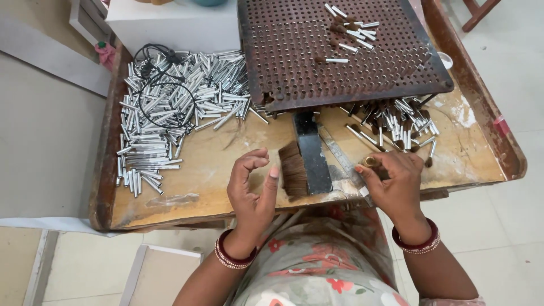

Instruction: Assembling metal ferrules and wooden handles to create paintbrushes at a workbench.

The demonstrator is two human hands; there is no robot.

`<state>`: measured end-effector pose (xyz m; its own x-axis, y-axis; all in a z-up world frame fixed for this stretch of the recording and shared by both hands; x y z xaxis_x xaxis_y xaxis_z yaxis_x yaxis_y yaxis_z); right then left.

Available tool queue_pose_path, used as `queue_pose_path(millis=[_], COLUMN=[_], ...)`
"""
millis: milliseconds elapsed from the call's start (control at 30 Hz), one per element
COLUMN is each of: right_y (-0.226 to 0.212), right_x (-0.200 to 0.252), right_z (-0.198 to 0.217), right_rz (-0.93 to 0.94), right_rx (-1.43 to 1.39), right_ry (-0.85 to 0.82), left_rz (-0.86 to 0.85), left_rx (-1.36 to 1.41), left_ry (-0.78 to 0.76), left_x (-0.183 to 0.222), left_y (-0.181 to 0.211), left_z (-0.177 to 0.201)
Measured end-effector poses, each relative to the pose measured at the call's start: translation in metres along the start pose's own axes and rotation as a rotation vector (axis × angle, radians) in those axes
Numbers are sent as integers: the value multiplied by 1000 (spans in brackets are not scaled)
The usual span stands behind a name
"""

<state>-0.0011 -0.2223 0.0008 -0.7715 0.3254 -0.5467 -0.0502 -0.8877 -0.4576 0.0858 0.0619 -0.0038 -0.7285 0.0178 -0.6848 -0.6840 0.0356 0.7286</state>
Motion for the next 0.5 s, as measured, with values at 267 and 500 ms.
queue_pose_path(millis=[267, 500], right_y=[5, -9], right_x=[-4, -23], right_z=[-7, 9], right_rz=[-22, -9], right_rx=[29, -48], right_ry=[-64, -110], left_rz=[-4, -5], left_rx=[0, -25], left_ry=[-15, -19], left_x=[-4, -3], left_y=[3, 4], left_z=[-2, -1])
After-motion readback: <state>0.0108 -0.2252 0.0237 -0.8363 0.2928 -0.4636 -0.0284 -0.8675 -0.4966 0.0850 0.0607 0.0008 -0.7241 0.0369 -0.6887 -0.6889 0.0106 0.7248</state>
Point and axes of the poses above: each hand's wrist, its own x-axis away from the middle knuckle, its own z-axis out of the back of the hand, y = z × x, the point moved 10 cm from there along -x, towards the middle knuckle, and after that the axes turned 8 degrees about -z, right-handed, at the moved point
